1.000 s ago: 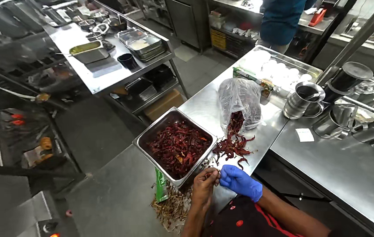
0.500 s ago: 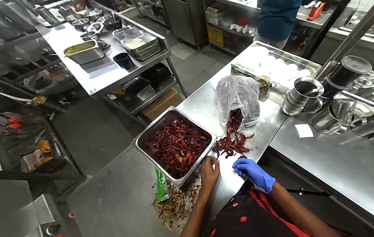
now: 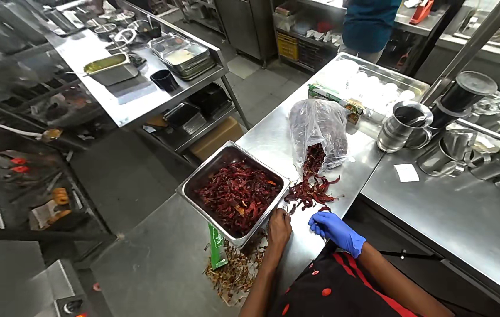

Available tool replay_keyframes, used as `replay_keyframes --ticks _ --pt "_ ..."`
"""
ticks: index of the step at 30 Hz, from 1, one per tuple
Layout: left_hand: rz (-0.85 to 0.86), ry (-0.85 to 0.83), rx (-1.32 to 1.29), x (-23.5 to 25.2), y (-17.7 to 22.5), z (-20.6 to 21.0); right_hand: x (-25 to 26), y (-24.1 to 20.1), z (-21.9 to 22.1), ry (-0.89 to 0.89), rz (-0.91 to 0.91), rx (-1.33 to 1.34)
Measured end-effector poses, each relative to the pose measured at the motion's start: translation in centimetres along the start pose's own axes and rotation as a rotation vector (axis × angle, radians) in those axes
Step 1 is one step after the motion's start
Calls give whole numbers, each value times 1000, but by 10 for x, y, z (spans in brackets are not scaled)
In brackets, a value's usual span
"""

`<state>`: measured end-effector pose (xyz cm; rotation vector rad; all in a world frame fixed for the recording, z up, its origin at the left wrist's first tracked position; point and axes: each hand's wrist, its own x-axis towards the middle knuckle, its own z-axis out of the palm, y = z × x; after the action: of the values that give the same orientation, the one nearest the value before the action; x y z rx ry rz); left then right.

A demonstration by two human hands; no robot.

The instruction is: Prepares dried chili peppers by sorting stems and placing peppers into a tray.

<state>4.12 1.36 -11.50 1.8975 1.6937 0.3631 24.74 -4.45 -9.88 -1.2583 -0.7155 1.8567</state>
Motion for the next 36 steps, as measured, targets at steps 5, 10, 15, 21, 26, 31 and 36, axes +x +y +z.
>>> replay_keyframes --ticks 5,10,15,21,26,31,36 --pt "-83 -59 -299 -27 7 -27 4 -3 1 -3 -6 -5" --pt "-27 15 -456 -58 10 -67 8 -3 9 -34 4 -50" --pt "70 513 100 -36 -5 -111 12 1 10 -49 8 -73" --pt "401 336 215 -10 14 -61 12 -8 6 -59 1 -70" --pt "256 -71 369 23 14 9 7 -18 1 6 -54 -60" --pt "204 15 361 25 4 16 -3 -14 -7 33 -50 -42" --pt "382 277 -118 -16 -11 -2 -10 -4 -9 41 -38 2"
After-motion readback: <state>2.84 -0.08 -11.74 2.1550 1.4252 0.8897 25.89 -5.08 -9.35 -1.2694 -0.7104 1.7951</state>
